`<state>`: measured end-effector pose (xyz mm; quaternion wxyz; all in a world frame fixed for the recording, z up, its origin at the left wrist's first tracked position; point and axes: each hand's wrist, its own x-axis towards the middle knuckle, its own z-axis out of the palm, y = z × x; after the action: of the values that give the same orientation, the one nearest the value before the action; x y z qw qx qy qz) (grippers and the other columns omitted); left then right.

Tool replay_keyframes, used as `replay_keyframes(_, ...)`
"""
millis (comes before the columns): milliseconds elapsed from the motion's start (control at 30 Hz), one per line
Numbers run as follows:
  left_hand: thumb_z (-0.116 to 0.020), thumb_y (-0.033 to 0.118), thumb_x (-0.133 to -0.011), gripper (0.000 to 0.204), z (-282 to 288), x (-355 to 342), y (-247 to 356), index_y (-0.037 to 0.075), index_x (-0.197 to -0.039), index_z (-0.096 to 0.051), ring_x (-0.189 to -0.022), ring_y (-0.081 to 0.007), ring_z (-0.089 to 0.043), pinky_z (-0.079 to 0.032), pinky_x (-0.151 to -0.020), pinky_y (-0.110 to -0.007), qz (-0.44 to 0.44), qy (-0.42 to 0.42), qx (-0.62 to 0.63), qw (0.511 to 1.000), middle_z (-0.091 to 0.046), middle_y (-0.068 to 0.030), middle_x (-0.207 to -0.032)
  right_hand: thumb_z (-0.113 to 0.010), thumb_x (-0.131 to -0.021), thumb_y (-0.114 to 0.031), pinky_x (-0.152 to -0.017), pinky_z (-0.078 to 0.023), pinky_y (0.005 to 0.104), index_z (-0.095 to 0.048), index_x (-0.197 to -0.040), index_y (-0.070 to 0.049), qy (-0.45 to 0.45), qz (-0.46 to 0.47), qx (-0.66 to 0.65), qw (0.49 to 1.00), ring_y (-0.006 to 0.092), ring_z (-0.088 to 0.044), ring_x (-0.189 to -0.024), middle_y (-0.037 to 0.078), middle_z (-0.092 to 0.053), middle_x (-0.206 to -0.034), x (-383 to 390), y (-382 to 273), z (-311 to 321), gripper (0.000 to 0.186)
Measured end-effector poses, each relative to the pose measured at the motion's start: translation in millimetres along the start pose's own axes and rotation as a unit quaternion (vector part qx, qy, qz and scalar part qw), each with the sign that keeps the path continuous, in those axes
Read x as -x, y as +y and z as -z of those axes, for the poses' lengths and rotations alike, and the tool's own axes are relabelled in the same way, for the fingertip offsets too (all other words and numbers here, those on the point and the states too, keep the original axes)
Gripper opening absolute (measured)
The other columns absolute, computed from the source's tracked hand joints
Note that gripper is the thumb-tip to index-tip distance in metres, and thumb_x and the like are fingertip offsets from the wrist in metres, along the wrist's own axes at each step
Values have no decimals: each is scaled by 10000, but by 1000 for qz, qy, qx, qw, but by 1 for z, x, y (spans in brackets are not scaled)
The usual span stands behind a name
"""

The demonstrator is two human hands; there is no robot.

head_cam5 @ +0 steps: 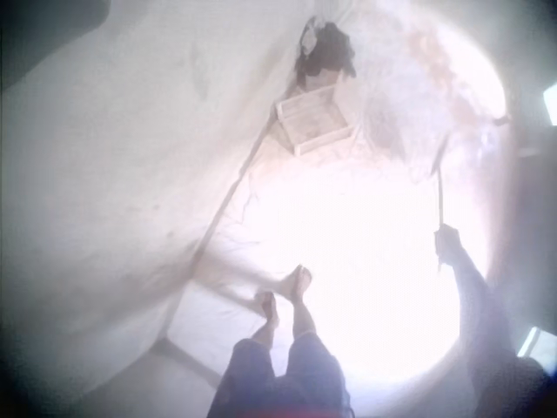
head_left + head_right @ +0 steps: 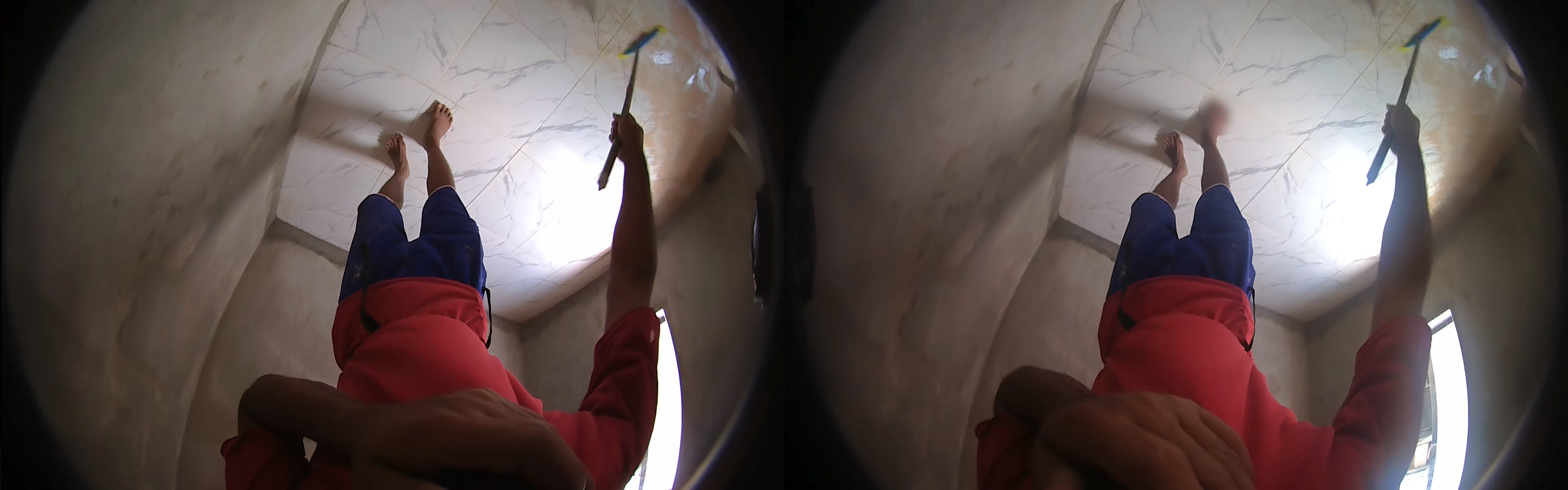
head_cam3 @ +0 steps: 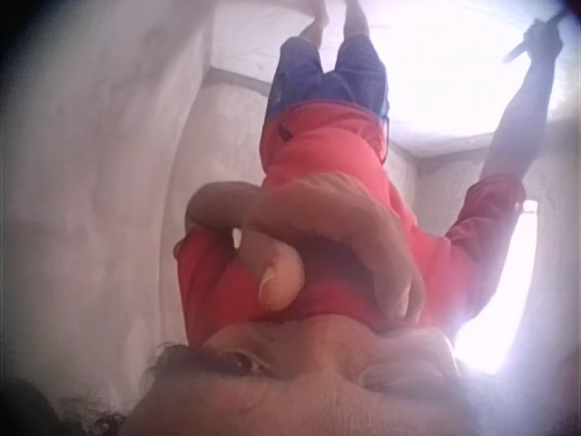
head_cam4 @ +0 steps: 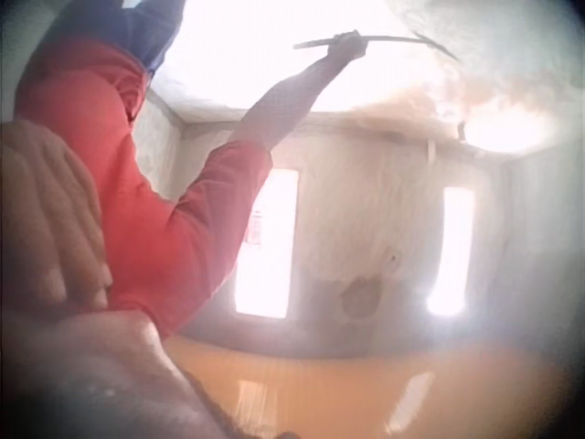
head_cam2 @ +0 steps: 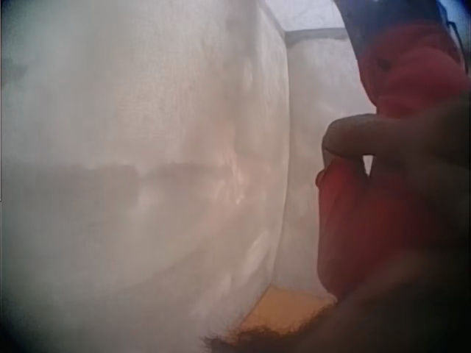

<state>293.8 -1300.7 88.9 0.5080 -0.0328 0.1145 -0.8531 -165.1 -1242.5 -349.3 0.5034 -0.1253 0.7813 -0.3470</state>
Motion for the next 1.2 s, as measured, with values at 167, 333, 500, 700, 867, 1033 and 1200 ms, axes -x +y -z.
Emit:
replay_keyframes(167,-570,369,-918,646,-9,-2,3,-177,-1238,-439,-1014,-327,-628,-490,-909,-382,-57,-32,7,998,-568,-279,-1193,-521,-953,-223,-380,-336,217,-557,-863,-92,3,-54,87,995,43,-387,-415,-79,-383,-538,166,-13,-115,163)
replay_keyframes(333,-579,378,-899,703,-1,22,32,-196,-1266,-409,-1111,-355,-588,-470,-950,-398,-17,-66,-11,998,-501,-336,-1270,-602,-862,-150,-401,-427,273,-569,-1164,-70,-311,-248,64,915,91,-484,-491,-10,-500,-660,299,96,-266,315)
replay_keyframes(500,-581,320,-873,638,9,7,56,-174,-1247,-427,-1011,-335,-620,-478,-919,-371,-71,10,-18,997,-545,-274,-1183,-622,-856,-193,-442,-439,272,-600,-1136,-47,-587,-108,236,767,108,-535,-534,25,-588,-741,290,179,-453,316)
replay_keyframes(700,-587,248,-843,504,12,34,88,-127,-1148,-446,-966,-289,-618,-476,-878,-337,-88,12,-54,995,-547,-222,-1110,-540,-758,-53,-409,-360,242,-544,-1275,-50,-391,-138,145,898,84,-413,-514,-9,-501,-763,116,201,-347,517)
replay_keyframes(867,-592,189,-818,394,4,53,98,-89,-1065,-462,-928,-252,-616,-475,-844,-308,-75,-12,-39,996,-548,-178,-1048,-571,-924,-244,-366,-326,227,-600,-971,-42,12,-150,18,988,63,-353,-406,-35,-454,-623,17,26,-183,210)
replay_keyframes(1033,-596,130,-793,287,-6,75,103,-50,-983,-477,-890,-214,-615,-473,-810,-279,-45,-37,3,998,-549,-134,-987,-528,-947,-196,-396,-375,219,-584,-980,-56,-21,-2,-61,998,77,-447,-454,-22,-492,-635,75,44,-117,154)
replay_keyframes(1200,-601,70,-769,189,-11,91,88,-12,-901,-493,-852,-176,-613,-472,-776,-250,-24,-39,11,999,-550,-90,-926,-575,-920,-304,-423,-430,229,-595,-1075,-101,-184,-166,123,961,88,-484,-491,-22,-526,-723,270,90,-260,256)
